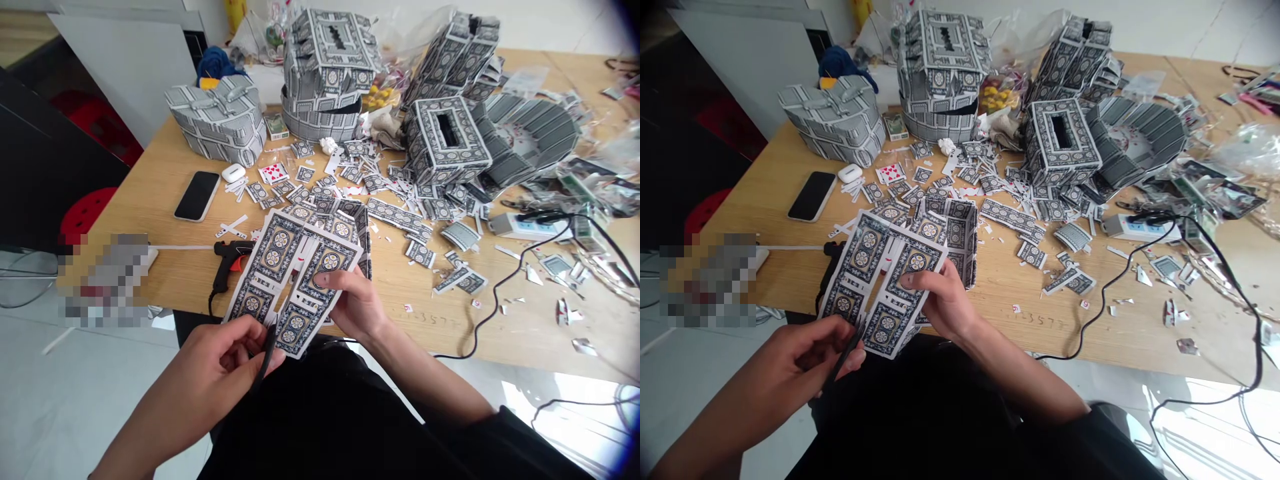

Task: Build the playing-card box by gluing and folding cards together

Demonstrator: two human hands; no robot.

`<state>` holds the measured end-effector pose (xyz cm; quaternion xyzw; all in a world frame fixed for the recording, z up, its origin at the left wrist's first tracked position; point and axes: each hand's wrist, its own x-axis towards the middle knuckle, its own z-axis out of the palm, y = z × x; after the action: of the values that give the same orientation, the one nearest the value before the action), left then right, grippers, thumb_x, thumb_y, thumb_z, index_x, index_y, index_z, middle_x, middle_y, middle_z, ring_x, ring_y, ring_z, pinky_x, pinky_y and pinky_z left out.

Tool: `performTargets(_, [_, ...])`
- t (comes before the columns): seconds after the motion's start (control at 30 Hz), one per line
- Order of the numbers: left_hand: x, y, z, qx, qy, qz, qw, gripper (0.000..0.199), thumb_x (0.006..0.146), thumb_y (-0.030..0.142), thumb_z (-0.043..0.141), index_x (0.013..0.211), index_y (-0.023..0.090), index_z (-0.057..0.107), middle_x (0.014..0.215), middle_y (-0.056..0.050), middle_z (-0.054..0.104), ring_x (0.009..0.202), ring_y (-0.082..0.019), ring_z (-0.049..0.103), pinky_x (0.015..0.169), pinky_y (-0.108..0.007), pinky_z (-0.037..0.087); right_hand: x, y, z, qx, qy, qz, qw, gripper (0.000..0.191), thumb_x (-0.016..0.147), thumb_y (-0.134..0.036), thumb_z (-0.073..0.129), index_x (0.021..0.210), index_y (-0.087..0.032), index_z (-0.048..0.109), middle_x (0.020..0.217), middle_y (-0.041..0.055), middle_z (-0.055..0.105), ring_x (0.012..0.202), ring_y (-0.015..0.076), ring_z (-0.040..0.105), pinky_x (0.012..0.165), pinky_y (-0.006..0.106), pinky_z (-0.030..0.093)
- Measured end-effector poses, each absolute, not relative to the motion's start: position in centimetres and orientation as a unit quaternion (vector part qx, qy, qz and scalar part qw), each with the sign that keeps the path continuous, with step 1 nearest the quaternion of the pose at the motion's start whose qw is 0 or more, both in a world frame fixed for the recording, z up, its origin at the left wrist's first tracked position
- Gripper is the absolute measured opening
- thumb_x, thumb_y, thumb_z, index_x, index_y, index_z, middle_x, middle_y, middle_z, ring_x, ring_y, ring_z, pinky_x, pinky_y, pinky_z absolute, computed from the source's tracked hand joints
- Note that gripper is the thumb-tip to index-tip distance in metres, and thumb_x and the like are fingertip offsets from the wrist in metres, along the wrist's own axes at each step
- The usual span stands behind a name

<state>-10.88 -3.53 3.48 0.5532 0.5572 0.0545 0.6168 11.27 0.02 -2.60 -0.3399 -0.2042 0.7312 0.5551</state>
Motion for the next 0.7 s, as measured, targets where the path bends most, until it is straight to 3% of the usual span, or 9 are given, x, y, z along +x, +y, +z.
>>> performTargets(0.4, [-10.79, -3.43, 3.55, 0.557, 0.551, 0.048, 0.620, 0.050, 0.097, 0.071, 0.064, 0.087, 0.021, 0.068, 0.083, -0.003, 0.070, 0.071, -0.015, 0.058, 0.061, -0.022, 0.044, 11.52, -0.02, -2.35, -0.331, -0.183, 0.746, 0.549, 0.030, 0.066, -0.014, 0.081, 0.095, -0.021, 0.077, 0.095, 0.0022, 0.085, 0.084, 0.0235, 0.078, 0.083, 0.037, 0.066])
performTargets(0.7, [-10.97, -3.47, 3.22, 0.568, 0.548, 0.052, 0.612, 0.048, 0.098, 0.069, 0.064, 0.088, 0.022, 0.069, 0.087, -0.003, 0.074, 0.078, -0.017, 0.064, 0.066, -0.023, 0.047, 11.45, 0.12, -2.11, -0.329, -0.216, 0.736, 0.552, 0.032, 0.065, -0.016, 0.078, 0.096, -0.021, 0.075, 0.090, 0.0022, 0.084, 0.080, 0.0269, 0.078, 0.086, 0.046, 0.068])
